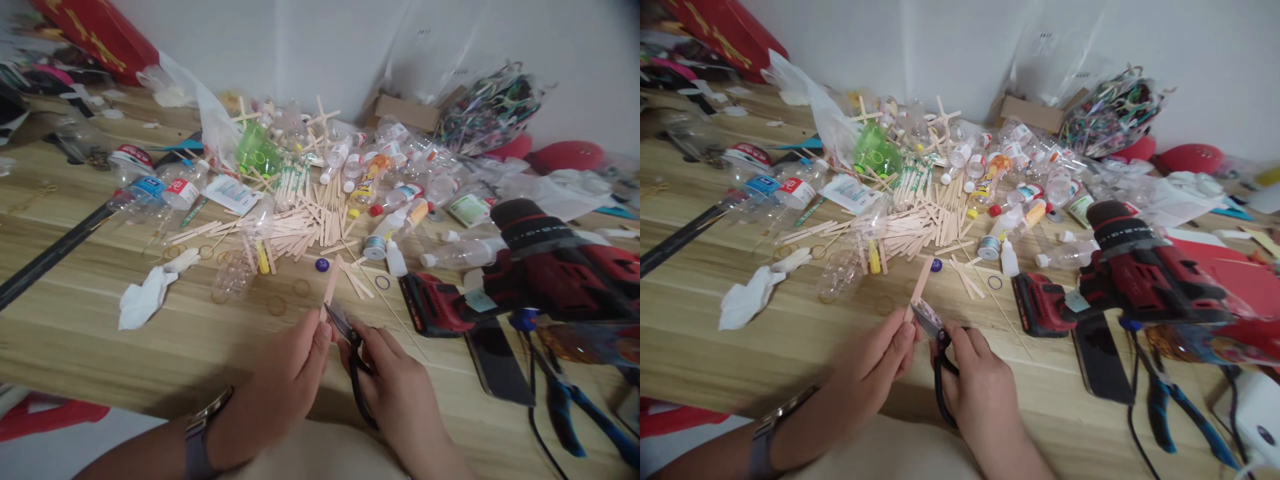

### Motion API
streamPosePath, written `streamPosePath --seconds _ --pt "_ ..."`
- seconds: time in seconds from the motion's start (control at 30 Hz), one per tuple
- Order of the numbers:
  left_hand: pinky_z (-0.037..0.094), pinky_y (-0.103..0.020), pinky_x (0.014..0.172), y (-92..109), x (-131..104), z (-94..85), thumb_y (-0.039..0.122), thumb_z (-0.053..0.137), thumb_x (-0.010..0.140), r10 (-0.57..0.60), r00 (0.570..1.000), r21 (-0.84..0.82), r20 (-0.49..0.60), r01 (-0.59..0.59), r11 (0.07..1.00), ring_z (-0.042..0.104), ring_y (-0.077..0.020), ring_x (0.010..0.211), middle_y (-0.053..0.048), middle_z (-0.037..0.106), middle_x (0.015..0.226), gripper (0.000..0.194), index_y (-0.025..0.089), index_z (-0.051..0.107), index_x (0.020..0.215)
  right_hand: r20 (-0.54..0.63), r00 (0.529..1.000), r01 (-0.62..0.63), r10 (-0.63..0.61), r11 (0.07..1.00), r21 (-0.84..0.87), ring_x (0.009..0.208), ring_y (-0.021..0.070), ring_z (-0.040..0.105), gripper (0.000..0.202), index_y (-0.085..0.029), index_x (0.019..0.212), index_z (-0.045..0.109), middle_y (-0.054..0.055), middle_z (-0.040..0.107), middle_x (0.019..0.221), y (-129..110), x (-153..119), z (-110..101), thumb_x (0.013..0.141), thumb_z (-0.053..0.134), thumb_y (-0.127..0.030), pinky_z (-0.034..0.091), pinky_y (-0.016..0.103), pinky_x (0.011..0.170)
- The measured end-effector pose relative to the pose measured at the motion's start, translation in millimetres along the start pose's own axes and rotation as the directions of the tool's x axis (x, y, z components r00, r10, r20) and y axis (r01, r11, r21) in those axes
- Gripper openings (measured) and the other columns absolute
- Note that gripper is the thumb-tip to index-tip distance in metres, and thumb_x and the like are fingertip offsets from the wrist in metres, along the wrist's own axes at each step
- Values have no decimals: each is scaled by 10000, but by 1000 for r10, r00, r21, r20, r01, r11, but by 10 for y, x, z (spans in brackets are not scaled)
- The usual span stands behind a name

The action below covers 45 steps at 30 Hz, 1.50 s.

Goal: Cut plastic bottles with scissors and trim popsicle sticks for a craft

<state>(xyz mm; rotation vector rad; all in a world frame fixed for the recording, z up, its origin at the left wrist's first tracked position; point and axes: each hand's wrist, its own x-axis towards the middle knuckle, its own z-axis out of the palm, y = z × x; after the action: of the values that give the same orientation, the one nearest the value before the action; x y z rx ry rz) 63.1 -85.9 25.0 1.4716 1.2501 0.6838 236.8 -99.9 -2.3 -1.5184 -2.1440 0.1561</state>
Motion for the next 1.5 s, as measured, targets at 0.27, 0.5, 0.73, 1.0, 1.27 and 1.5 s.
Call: streamPosePath --seconds 0.27,0.5,0.73,1.0,1.27,1.5 --pt "357 -307 645 -49 -57 -1 469 254 1018 30 999 -30 15 -30 999 465 -152 646 20 493 668 390 234 422 756 589 767 -625 254 498 601 352 77 416 418 -170 995 658 -45 523 559 -143 32 -90 919 503 -550 331 183 339" --pt "334 -282 572 -110 -43 11 525 258 1010 -28 999 -168 18 30 985 412 -128 552 52 451 591 429 215 514 861 96 938 -336 333 807 487 552 143 562 282 -180 977 659 -1 559 666 -5 60 -48 838 645 -424 484 239 505" --pt "333 -294 589 -111 -33 24 543 266 1002 -39 999 -123 -6 38 992 434 -132 576 43 451 601 457 217 483 768 -66 997 45 -47 999 -29 574 143 614 227 -196 1092 637 3 582 721 69 23 -88 975 500 -334 473 222 502" --pt "326 -306 586 -98 -43 12 527 258 1000 -52 998 -83 17 54 995 437 -145 573 47 436 569 437 222 506 810 23 967 242 -253 890 -385 495 133 596 306 -175 1185 604 4 630 752 210 -8 -144 992 373 -230 411 259 433" --pt "308 -292 553 -179 18 33 530 281 987 -109 993 -138 52 115 984 405 -135 534 59 432 556 427 210 535 863 74 929 364 -364 853 -375 540 138 627 341 -169 1277 591 9 656 742 431 -60 -40 1015 403 -280 401 264 466" --pt "317 -279 557 -268 110 -61 477 305 963 -199 979 -179 41 203 963 399 -130 541 58 418 569 377 220 458 735 67 997 -31 45 979 -202 587 176 705 273 -210 1177 625 45 754 957 608 -106 198 934 522 -279 500 250 443"
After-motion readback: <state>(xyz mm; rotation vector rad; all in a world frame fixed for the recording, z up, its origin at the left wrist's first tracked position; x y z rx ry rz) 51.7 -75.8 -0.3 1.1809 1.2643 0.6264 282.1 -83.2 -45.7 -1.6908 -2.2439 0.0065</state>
